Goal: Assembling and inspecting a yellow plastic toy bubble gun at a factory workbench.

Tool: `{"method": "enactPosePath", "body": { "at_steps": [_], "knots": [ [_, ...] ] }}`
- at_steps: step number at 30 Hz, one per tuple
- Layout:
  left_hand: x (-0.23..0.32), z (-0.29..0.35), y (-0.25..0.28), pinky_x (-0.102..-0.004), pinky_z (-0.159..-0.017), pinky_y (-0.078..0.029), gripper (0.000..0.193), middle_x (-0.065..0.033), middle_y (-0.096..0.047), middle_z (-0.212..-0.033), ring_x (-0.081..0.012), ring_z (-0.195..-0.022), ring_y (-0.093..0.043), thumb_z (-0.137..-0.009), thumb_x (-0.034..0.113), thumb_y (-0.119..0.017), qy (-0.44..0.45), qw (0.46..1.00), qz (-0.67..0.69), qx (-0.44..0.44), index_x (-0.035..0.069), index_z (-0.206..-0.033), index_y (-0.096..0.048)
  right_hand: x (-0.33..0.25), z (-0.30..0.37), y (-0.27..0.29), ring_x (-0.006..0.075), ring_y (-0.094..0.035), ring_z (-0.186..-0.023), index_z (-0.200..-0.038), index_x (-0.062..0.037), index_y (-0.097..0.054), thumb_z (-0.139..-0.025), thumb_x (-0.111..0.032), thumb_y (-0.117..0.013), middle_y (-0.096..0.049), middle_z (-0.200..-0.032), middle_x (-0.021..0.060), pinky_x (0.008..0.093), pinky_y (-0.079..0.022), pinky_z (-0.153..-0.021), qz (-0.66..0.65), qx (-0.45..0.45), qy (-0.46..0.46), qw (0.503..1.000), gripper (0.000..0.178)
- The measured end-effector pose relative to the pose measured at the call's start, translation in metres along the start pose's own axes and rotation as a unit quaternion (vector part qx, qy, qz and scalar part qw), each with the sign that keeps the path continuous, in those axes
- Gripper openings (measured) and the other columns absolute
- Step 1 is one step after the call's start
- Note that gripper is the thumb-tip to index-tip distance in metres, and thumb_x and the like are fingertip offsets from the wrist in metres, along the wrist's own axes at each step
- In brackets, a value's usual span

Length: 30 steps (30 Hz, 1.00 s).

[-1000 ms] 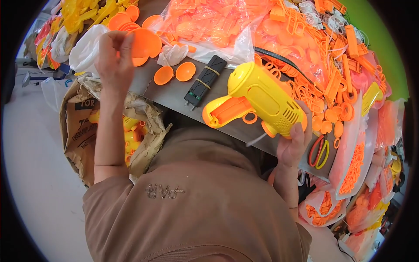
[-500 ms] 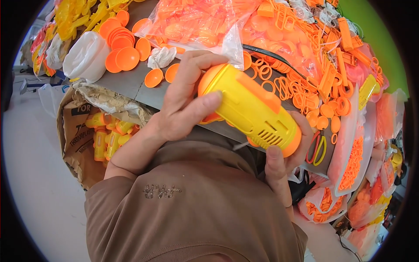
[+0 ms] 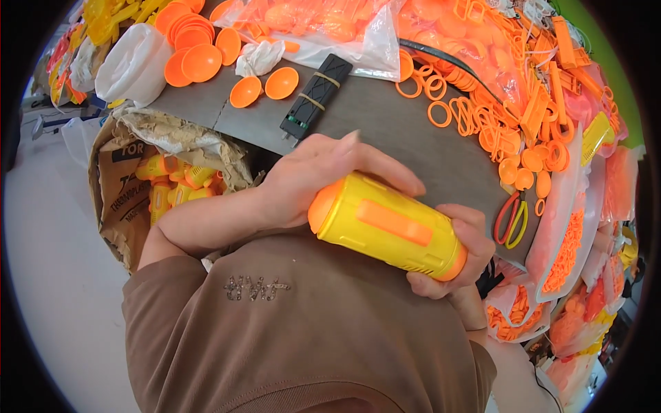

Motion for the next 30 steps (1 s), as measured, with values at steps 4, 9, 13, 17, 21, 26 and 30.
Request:
{"method": "enactPosePath", "body": {
  "at_steps": [4, 9, 13, 17, 21, 26, 30],
  "knots": [
    [0.002, -0.003, -0.010, -0.0324, -0.095, -0.041, 0.066, -0.0180, -0.059, -0.114, -0.0211, -0.108, -0.055, -0.097, 0.048, -0.026, 0.153, 0.986, 0.046, 0.039, -0.008, -0.115, -0.055, -0.009, -0.002, 0.007, 0.0316, -0.057, -0.077, -0.116, 0.0006, -0.041, -0.065, -0.034, -0.077, -0.053, -0.099, 0.0246, 0.0364, -0.050, -0.063, 0.013, -0.070, -0.014, 0.997, 0.071],
    [-0.005, 0.000, -0.011, -0.0345, -0.095, -0.041, 0.066, -0.0193, -0.055, -0.118, -0.0234, -0.111, -0.053, -0.094, 0.052, -0.034, 0.177, 0.984, -0.018, -0.005, -0.003, -0.129, -0.041, -0.013, -0.012, 0.004, 0.0340, -0.058, -0.079, -0.104, 0.0023, -0.051, -0.081, -0.035, -0.062, -0.054, -0.100, 0.0228, 0.0391, -0.053, -0.063, -0.056, -0.033, 0.080, 0.995, 0.045],
    [0.000, -0.003, -0.013, -0.0331, -0.092, -0.042, 0.063, -0.0189, -0.056, -0.115, -0.0222, -0.106, -0.055, -0.094, 0.049, -0.037, 0.170, 0.981, -0.094, -0.021, -0.003, -0.129, -0.040, -0.014, -0.012, 0.009, 0.0346, -0.057, -0.082, -0.103, 0.0015, -0.053, -0.084, -0.036, -0.057, -0.054, -0.102, 0.0223, 0.0388, -0.053, -0.062, -0.033, -0.028, 0.110, 0.993, 0.042],
    [-0.001, -0.011, -0.016, -0.0255, -0.080, -0.045, 0.050, -0.0091, -0.061, -0.094, -0.0123, -0.090, -0.056, -0.094, 0.043, -0.045, 0.120, 0.988, -0.086, 0.043, -0.004, -0.111, -0.055, -0.005, -0.012, 0.014, 0.0326, -0.057, -0.083, -0.104, 0.0013, -0.054, -0.088, -0.036, -0.051, -0.053, -0.105, 0.0215, 0.0376, -0.051, -0.065, -0.018, -0.032, 0.114, 0.993, 0.041],
    [-0.009, -0.053, 0.008, -0.0283, -0.069, -0.050, 0.062, -0.0123, -0.063, -0.091, -0.0180, -0.079, -0.062, -0.091, 0.055, -0.041, 0.118, 0.976, 0.092, 0.157, -0.003, -0.108, -0.056, 0.020, -0.021, 0.019, 0.0266, -0.056, -0.082, -0.101, 0.0006, -0.055, -0.089, -0.027, -0.050, -0.056, -0.099, 0.0181, 0.0329, -0.047, -0.070, 0.023, 0.120, -0.043, 0.992, 0.030],
    [-0.019, -0.063, 0.024, -0.0306, -0.086, -0.046, 0.052, -0.0127, -0.059, -0.103, -0.0199, -0.097, -0.057, -0.091, 0.043, -0.051, -0.032, 0.974, -0.104, 0.200, -0.002, -0.116, -0.051, 0.053, -0.009, 0.004, 0.0148, -0.057, -0.079, -0.098, 0.0009, -0.054, -0.093, -0.011, -0.045, -0.059, -0.090, 0.0099, 0.0263, -0.047, -0.070, 0.016, 0.249, -0.180, 0.951, 0.016],
    [-0.021, -0.041, 0.022, -0.0314, -0.091, -0.041, 0.048, -0.0152, -0.053, -0.113, -0.0229, -0.105, -0.052, -0.085, 0.024, -0.064, -0.123, 0.885, -0.433, 0.118, -0.003, -0.121, -0.047, 0.072, -0.008, 0.011, 0.0093, -0.055, -0.075, -0.095, 0.0003, -0.055, -0.093, -0.008, -0.048, -0.058, -0.083, 0.0047, 0.0214, -0.044, -0.069, -0.034, 0.270, -0.275, 0.922, 0.011]
  ]
}}
Point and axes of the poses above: each hand's wrist, its own z-axis away from the middle knuckle, its own y-axis out of the back of the hand, x = y × z, the point moved 1 cm from there along -z, towards the middle knuckle
